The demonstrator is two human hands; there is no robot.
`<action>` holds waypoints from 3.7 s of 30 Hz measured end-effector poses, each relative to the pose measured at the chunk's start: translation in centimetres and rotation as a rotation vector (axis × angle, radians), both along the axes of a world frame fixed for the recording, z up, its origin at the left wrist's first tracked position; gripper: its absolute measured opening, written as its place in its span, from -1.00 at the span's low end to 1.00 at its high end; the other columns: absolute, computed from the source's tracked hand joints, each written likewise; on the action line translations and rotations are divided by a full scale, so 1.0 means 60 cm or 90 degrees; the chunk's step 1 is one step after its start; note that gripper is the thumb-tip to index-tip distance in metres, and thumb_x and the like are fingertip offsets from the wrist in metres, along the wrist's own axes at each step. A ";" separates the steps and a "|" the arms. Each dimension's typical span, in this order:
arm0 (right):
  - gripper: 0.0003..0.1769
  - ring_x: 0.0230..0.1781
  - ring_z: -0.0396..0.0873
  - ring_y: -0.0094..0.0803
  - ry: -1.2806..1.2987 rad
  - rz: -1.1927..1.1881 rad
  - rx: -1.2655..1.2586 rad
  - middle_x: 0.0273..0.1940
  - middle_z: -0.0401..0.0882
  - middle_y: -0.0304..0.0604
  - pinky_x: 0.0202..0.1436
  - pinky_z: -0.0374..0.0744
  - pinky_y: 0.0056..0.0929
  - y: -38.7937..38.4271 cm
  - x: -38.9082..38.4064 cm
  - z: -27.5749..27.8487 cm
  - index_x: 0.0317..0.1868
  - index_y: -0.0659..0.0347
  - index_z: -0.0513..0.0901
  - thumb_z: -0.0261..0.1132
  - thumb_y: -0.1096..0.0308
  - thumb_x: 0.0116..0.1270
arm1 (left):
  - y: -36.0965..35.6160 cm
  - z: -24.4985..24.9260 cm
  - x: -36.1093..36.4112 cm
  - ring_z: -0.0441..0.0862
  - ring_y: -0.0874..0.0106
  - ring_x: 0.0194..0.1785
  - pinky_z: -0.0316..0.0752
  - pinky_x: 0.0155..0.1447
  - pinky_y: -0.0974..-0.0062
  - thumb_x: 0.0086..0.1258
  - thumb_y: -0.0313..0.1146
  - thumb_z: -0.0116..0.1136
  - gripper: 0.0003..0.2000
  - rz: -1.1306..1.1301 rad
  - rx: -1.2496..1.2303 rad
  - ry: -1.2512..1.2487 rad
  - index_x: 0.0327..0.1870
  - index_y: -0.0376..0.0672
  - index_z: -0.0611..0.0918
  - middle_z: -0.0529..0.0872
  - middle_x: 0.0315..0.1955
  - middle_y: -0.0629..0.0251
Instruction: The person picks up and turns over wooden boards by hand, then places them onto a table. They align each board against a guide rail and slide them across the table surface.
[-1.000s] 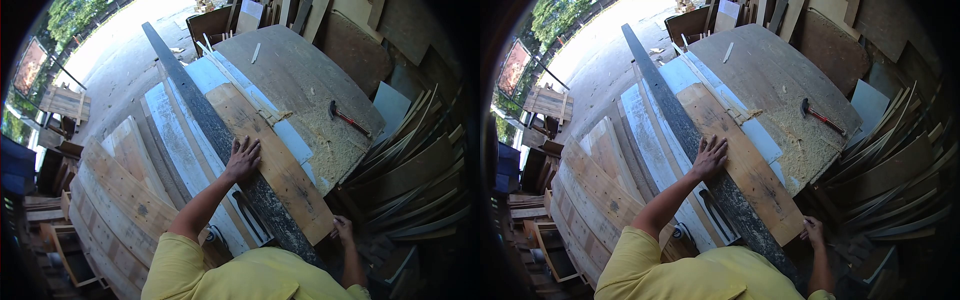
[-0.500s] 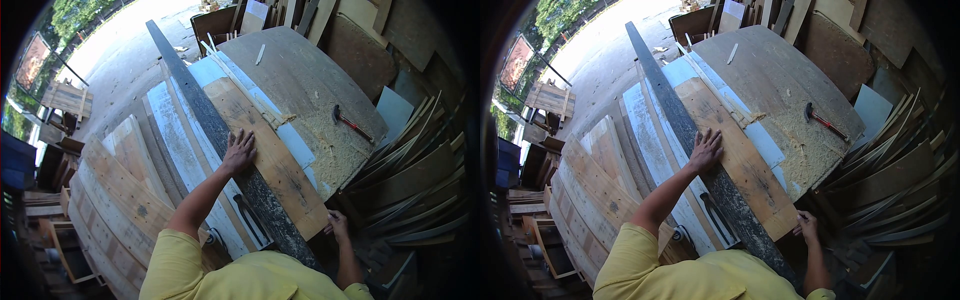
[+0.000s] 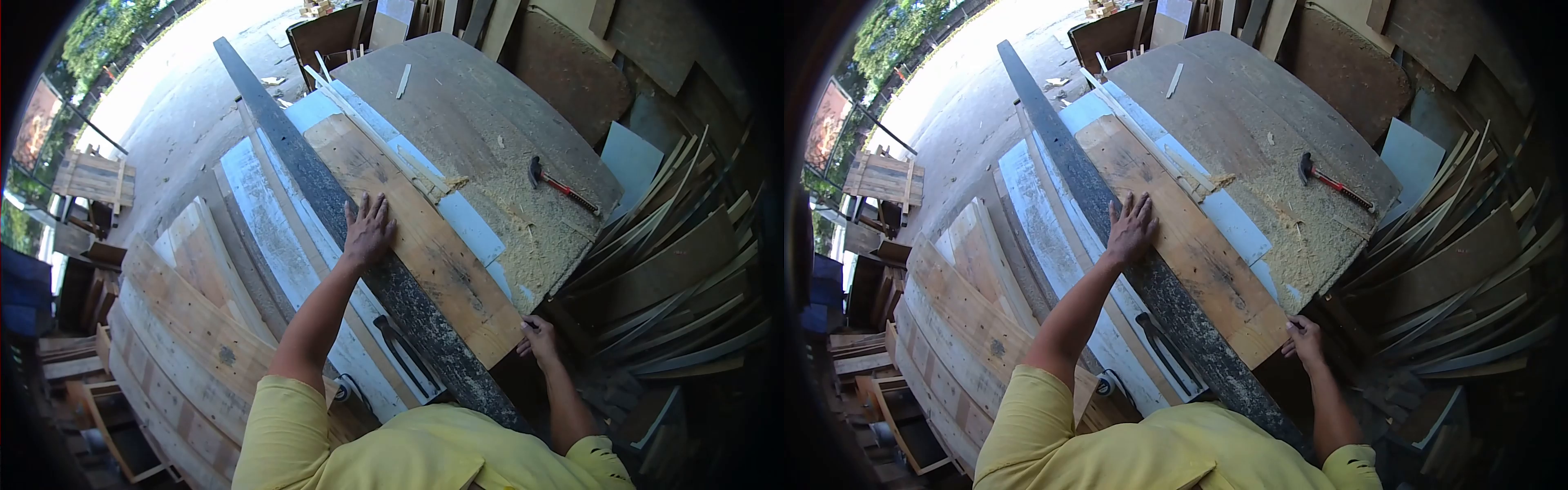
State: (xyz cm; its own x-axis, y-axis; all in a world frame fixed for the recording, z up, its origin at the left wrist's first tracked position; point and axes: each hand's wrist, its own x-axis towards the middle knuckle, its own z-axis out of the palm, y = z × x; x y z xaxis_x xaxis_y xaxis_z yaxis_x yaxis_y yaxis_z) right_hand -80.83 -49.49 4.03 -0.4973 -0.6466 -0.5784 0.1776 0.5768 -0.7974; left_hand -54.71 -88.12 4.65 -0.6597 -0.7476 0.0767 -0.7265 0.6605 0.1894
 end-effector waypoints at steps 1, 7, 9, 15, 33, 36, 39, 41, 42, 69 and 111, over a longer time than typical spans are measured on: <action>-0.68 -0.74 0.53 -0.45 -0.005 0.000 -0.002 -0.53 0.58 -0.12 -0.72 0.53 -0.51 -0.003 0.001 0.001 0.12 0.31 0.56 0.20 0.32 0.45 | -0.002 0.000 -0.002 -0.14 0.12 0.60 -0.40 0.54 -0.17 0.54 -0.02 -0.22 -0.41 0.011 0.009 0.004 0.47 -0.19 0.26 0.12 0.53 0.28; -0.66 -0.74 0.53 -0.46 0.003 0.008 -0.007 -0.53 0.56 -0.14 -0.72 0.53 -0.51 -0.034 0.004 -0.007 0.14 0.28 0.55 0.19 0.30 0.45 | -0.011 -0.009 -0.016 -0.20 0.08 0.61 -0.48 0.54 -0.14 0.50 0.11 -0.24 -0.28 0.064 -0.027 -0.007 0.49 -0.28 0.17 0.04 0.54 0.15; -0.66 -0.74 0.53 -0.46 0.002 0.007 -0.007 -0.52 0.57 -0.14 -0.72 0.53 -0.52 -0.048 0.007 -0.005 0.15 0.28 0.55 0.19 0.30 0.46 | -0.017 -0.005 -0.024 -0.21 0.08 0.61 -0.49 0.54 -0.15 0.49 0.15 -0.25 -0.26 0.083 -0.019 -0.013 0.50 -0.29 0.15 0.03 0.54 0.14; -0.65 -0.74 0.52 -0.48 -0.008 0.008 -0.007 -0.51 0.57 -0.14 -0.71 0.52 -0.54 -0.082 0.011 -0.012 0.17 0.26 0.53 0.19 0.30 0.46 | -0.035 -0.008 -0.037 -0.23 0.06 0.61 -0.56 0.50 -0.25 0.49 0.19 -0.29 -0.22 0.154 -0.009 -0.016 0.51 -0.30 0.12 0.02 0.55 0.13; -0.66 -0.75 0.53 -0.45 0.000 0.038 -0.039 -0.61 0.56 -0.13 -0.72 0.52 -0.50 -0.206 0.035 -0.007 0.18 0.26 0.52 0.18 0.32 0.47 | -0.155 -0.003 -0.021 -0.23 0.18 0.62 -0.58 0.50 -0.26 0.45 0.24 -0.30 -0.21 0.222 0.031 -0.028 0.53 -0.19 0.08 -0.04 0.57 0.27; -0.65 -0.73 0.56 -0.42 0.017 0.054 -0.038 -0.60 0.56 -0.11 -0.71 0.55 -0.47 -0.220 0.036 -0.012 0.20 0.25 0.50 0.17 0.32 0.48 | -0.175 -0.004 -0.017 -0.24 0.21 0.62 -0.58 0.50 -0.26 0.44 0.25 -0.31 -0.21 0.230 0.032 -0.041 0.54 -0.14 0.08 -0.05 0.57 0.32; -0.65 -0.73 0.56 -0.42 0.025 0.062 -0.069 -0.60 0.57 -0.10 -0.70 0.56 -0.48 -0.234 0.039 -0.020 0.21 0.25 0.49 0.16 0.33 0.48 | -0.188 0.001 -0.012 -0.26 0.23 0.62 -0.58 0.50 -0.26 0.43 0.27 -0.32 -0.20 0.237 0.035 -0.048 0.55 -0.12 0.07 -0.07 0.58 0.36; -0.59 -0.70 0.58 -0.41 0.021 0.080 -0.059 -0.54 0.58 -0.09 -0.66 0.59 -0.46 -0.233 0.038 -0.023 0.29 0.24 0.41 0.13 0.35 0.49 | -0.189 0.005 -0.012 -0.26 0.23 0.62 -0.59 0.50 -0.27 0.43 0.28 -0.33 -0.19 0.236 0.068 -0.035 0.55 -0.11 0.07 -0.07 0.58 0.36; -0.56 -0.66 0.60 -0.40 0.019 0.058 -0.102 -0.50 0.60 -0.07 -0.63 0.61 -0.46 -0.227 0.044 -0.035 0.34 0.23 0.36 0.12 0.36 0.49 | -0.193 0.013 -0.013 -0.26 0.23 0.62 -0.59 0.50 -0.27 0.43 0.28 -0.33 -0.19 0.240 0.061 -0.029 0.55 -0.11 0.07 -0.07 0.58 0.36; -0.93 -0.60 0.25 -0.74 -0.146 0.070 -0.160 -0.54 0.31 -0.43 -0.57 0.21 -0.69 -0.209 0.181 0.018 -0.23 0.17 0.43 0.17 0.47 0.31 | -0.155 -0.039 -0.088 -0.32 0.23 0.63 -0.57 0.48 -0.31 0.56 0.02 -0.44 -0.37 0.302 0.062 0.022 0.56 -0.11 0.02 -0.11 0.58 0.39; -0.85 -0.56 0.41 -0.68 -0.159 0.153 -0.193 -0.50 0.45 -0.33 -0.57 0.33 -0.69 -0.435 0.208 0.011 -0.15 0.22 0.48 0.25 0.41 0.33 | -0.390 -0.040 -0.040 -0.22 0.25 0.62 -0.71 0.46 -0.27 0.54 0.09 -0.49 -0.35 0.320 0.011 -0.037 0.56 -0.07 0.06 -0.06 0.58 0.42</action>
State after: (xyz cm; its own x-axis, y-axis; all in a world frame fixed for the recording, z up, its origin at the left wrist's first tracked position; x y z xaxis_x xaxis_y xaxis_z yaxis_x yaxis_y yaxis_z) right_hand -68.33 -75.58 4.69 -0.1820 -0.8847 -0.4291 0.2763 0.3728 -0.8858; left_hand -57.11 -111.55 2.26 -0.2212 -0.9746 0.0352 -0.9634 0.2240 0.1475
